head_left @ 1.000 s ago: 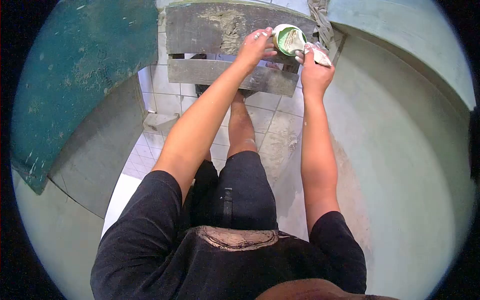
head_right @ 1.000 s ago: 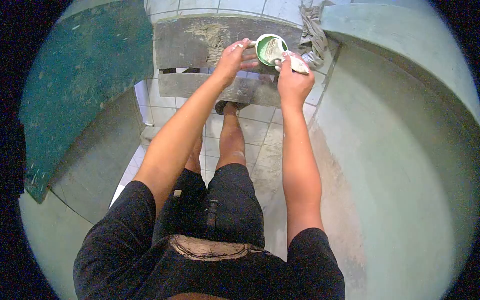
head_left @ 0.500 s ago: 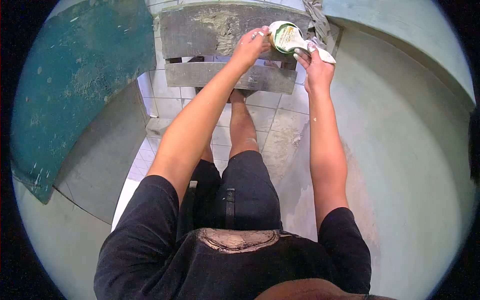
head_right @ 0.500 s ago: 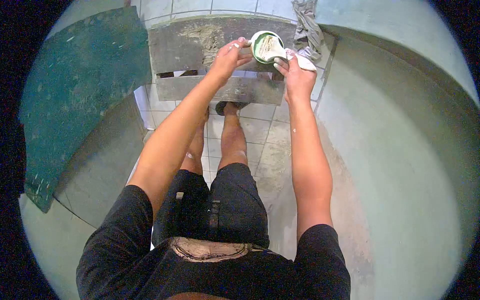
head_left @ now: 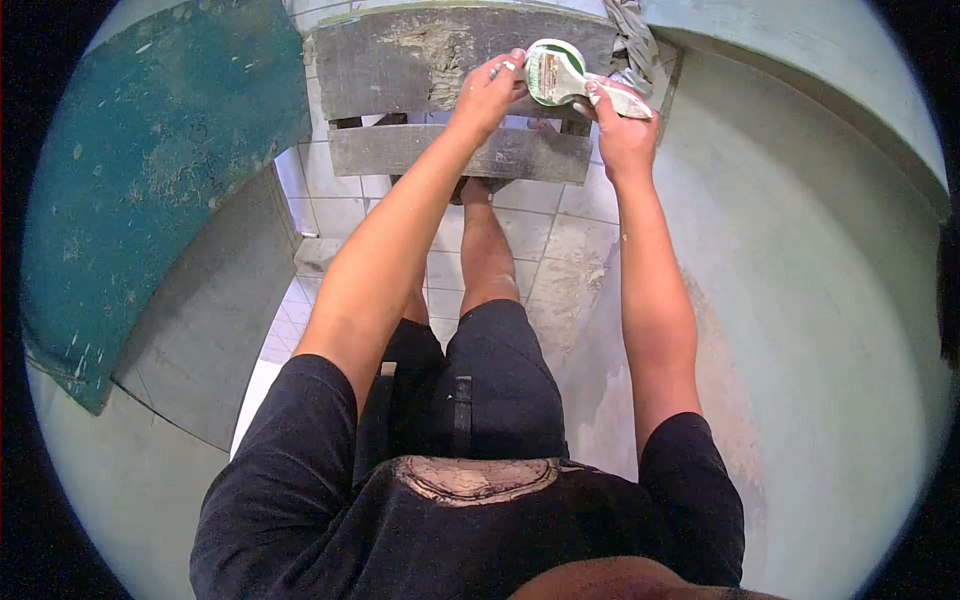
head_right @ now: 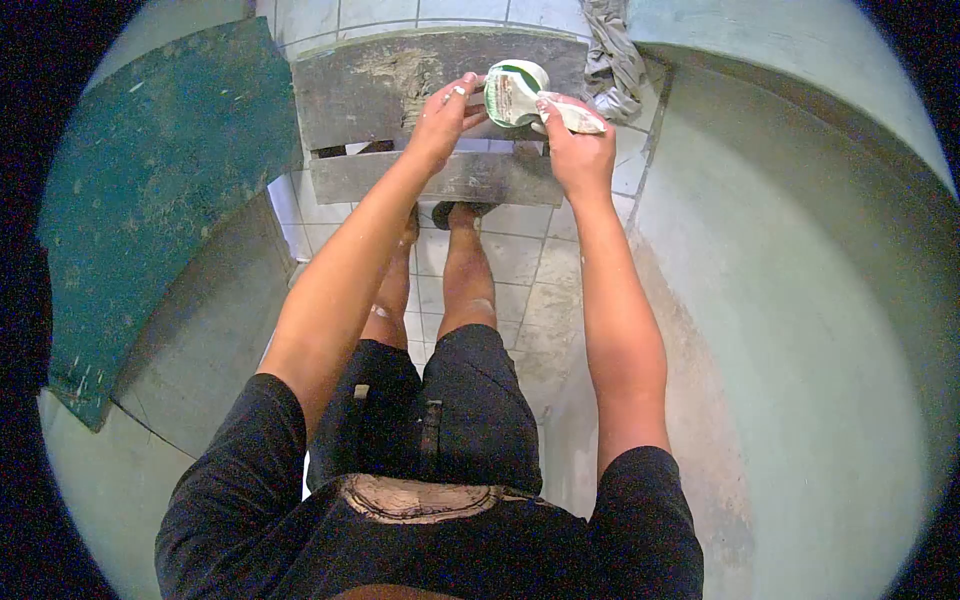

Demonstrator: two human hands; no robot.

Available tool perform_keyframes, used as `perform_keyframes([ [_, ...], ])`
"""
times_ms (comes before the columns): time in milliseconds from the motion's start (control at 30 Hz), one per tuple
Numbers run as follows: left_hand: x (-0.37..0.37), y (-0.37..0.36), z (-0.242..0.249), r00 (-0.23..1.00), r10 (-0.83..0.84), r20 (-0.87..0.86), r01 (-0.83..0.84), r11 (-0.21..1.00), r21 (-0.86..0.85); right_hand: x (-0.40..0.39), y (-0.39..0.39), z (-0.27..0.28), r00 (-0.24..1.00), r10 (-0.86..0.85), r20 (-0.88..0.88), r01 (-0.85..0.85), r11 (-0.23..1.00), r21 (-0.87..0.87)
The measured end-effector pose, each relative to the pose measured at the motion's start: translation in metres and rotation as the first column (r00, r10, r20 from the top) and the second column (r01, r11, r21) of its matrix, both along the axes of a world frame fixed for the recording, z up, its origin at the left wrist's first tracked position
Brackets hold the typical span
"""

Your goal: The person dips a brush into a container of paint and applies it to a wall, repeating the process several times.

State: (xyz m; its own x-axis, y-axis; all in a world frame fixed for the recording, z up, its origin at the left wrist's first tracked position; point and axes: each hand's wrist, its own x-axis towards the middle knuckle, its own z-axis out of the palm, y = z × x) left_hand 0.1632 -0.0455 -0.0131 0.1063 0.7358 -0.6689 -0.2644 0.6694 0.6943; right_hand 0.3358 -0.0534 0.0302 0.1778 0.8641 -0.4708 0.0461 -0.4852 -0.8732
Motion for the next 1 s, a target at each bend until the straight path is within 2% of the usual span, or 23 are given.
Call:
perform_keyframes([
  [33, -0.001, 0.000, -0.002, 1.000, 0.007, 0.017, -0.007, 1.000, -0.001, 0.001, 0.000, 0.001, 1.000, -0.003, 0.003, 0.003, 1.000, 0.001],
  [100, -0.002, 0.002, 0.000, 1.000, 0.012, 0.020, -0.012, 1.000, -0.019, -0.005, 0.004, 0.013, 0.972, 0.043, 0.232, -0.055, 0.997, 0.045],
  [133, 0.000, 0.003, 0.002, 1.000, 0.021, 0.020, -0.020, 0.999, -0.041, -0.008, 0.005, 0.017, 0.971, 0.041, 0.236, -0.053, 0.998, 0.044],
  [200, 0.008, 0.003, 0.001, 0.999, 0.048, 0.005, -0.047, 0.998, -0.038, -0.014, 0.005, 0.025, 0.887, -0.012, 0.462, -0.082, 0.980, 0.183],
  [300, 0.015, 0.002, 0.000, 0.996, 0.083, -0.020, -0.084, 0.996, -0.020, -0.023, 0.005, 0.031, 0.839, -0.037, 0.543, -0.096, 0.972, 0.214],
  [467, 0.011, 0.000, -0.007, 0.996, 0.083, 0.011, -0.083, 0.996, -0.021, -0.025, 0.003, 0.024, 0.845, -0.031, 0.535, -0.088, 0.977, 0.195],
  [533, 0.011, 0.000, -0.008, 0.997, 0.078, 0.027, -0.077, 0.997, -0.019, -0.021, 0.002, 0.017, 0.903, -0.005, 0.429, -0.058, 0.990, 0.132],
  [567, 0.009, 0.000, -0.006, 0.997, 0.077, 0.030, -0.076, 0.997, -0.020, -0.018, 0.002, 0.012, 0.902, -0.005, 0.431, -0.057, 0.990, 0.131],
  [667, 0.004, 0.004, 0.001, 0.998, 0.044, 0.034, -0.044, 0.999, -0.009, -0.007, 0.005, 0.008, 0.985, -0.025, 0.172, 0.026, 1.000, -0.005],
  [700, 0.005, 0.005, 0.002, 0.999, 0.009, 0.031, -0.008, 0.999, -0.039, -0.005, 0.006, 0.014, 0.985, -0.027, 0.171, 0.029, 1.000, -0.005],
  [767, 0.007, 0.007, 0.003, 0.999, -0.024, 0.027, 0.026, 0.997, -0.067, -0.002, 0.004, 0.033, 0.921, 0.006, 0.389, -0.044, 0.995, 0.089],
  [800, 0.011, 0.009, 0.004, 0.999, -0.026, 0.018, 0.027, 0.998, -0.057, 0.001, -0.001, 0.031, 0.897, -0.006, 0.441, -0.065, 0.987, 0.146],
  [1000, 0.011, 0.011, 0.002, 1.000, 0.008, 0.006, -0.007, 0.997, -0.078, 0.003, -0.018, 0.049, 0.909, -0.096, 0.406, 0.020, 0.982, 0.187],
])
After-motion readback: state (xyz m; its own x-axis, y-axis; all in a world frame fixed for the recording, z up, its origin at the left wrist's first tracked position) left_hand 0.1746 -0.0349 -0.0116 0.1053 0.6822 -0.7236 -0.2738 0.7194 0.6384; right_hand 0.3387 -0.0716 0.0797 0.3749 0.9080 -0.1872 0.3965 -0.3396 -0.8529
